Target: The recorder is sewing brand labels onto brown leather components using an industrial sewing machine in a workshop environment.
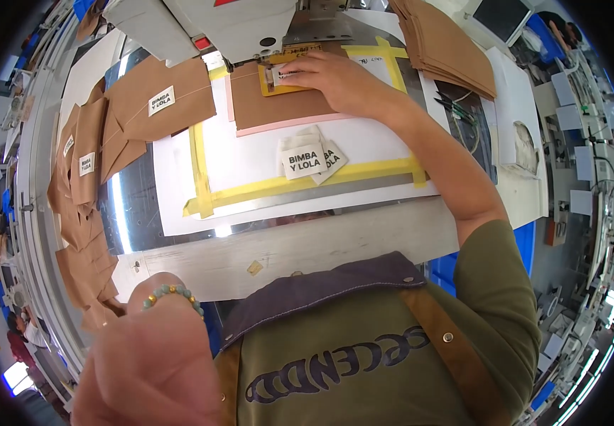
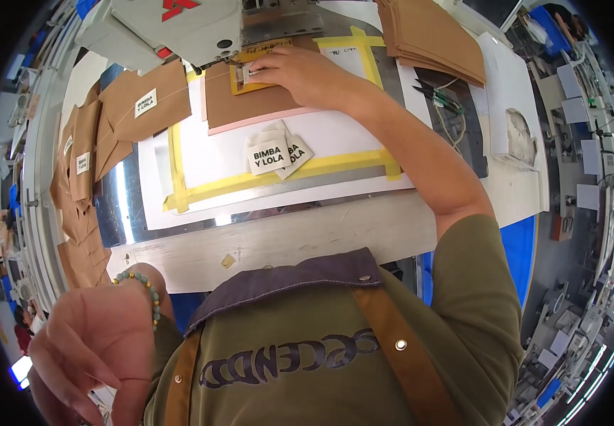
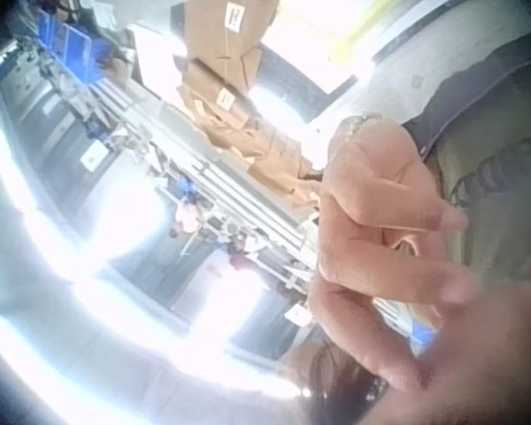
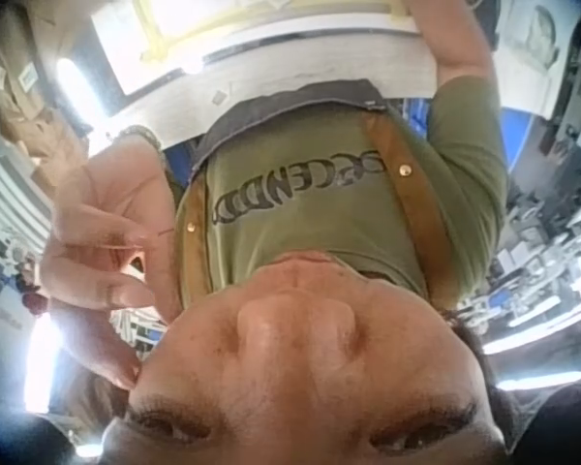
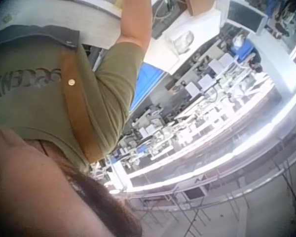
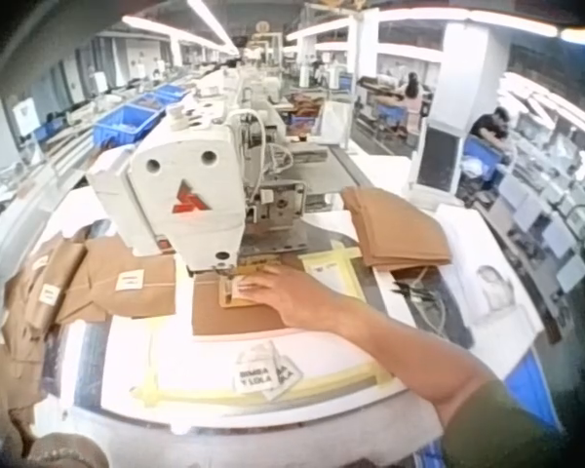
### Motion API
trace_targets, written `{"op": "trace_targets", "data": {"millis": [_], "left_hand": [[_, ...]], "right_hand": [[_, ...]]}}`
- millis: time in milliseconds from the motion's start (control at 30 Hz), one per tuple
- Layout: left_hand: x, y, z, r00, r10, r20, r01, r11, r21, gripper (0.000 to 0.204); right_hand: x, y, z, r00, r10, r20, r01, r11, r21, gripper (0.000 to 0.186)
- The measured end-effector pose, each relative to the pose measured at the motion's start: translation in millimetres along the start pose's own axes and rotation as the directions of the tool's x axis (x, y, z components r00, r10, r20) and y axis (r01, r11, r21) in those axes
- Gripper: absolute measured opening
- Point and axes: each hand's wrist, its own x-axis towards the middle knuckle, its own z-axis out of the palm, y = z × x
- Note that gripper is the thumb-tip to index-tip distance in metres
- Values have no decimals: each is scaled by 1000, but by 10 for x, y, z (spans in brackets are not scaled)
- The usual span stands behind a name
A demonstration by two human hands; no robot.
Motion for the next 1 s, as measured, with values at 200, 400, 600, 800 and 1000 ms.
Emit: {"op": "trace_targets", "data": {"millis": [200, 400, 600, 800, 1000], "left_hand": [[-68, 37, 86, 959, 45, -280, -5, 990, 141, 22], [-83, 210, -79, 982, -130, 139, 126, 991, 37, 40], [-382, 7, -81, 943, -319, 93, 252, 869, 425, 21], [-712, -455, -603, 606, -770, 201, 338, 477, 811, 41], [-1200, -841, -1098, 393, -916, 85, 405, 255, 878, 49]], "right_hand": [[30, -19, 27, 999, 29, 26, -28, 999, -24, 60], [94, 60, 86, 1000, 16, -20, -17, 999, -42, 60], [116, 104, 68, 996, 91, -16, -92, 994, -63, 55], [74, 25, -8, 990, 140, 16, -140, 989, 42, 47], [-481, 179, -485, 949, 221, -224, -186, 968, 166, 37]]}}
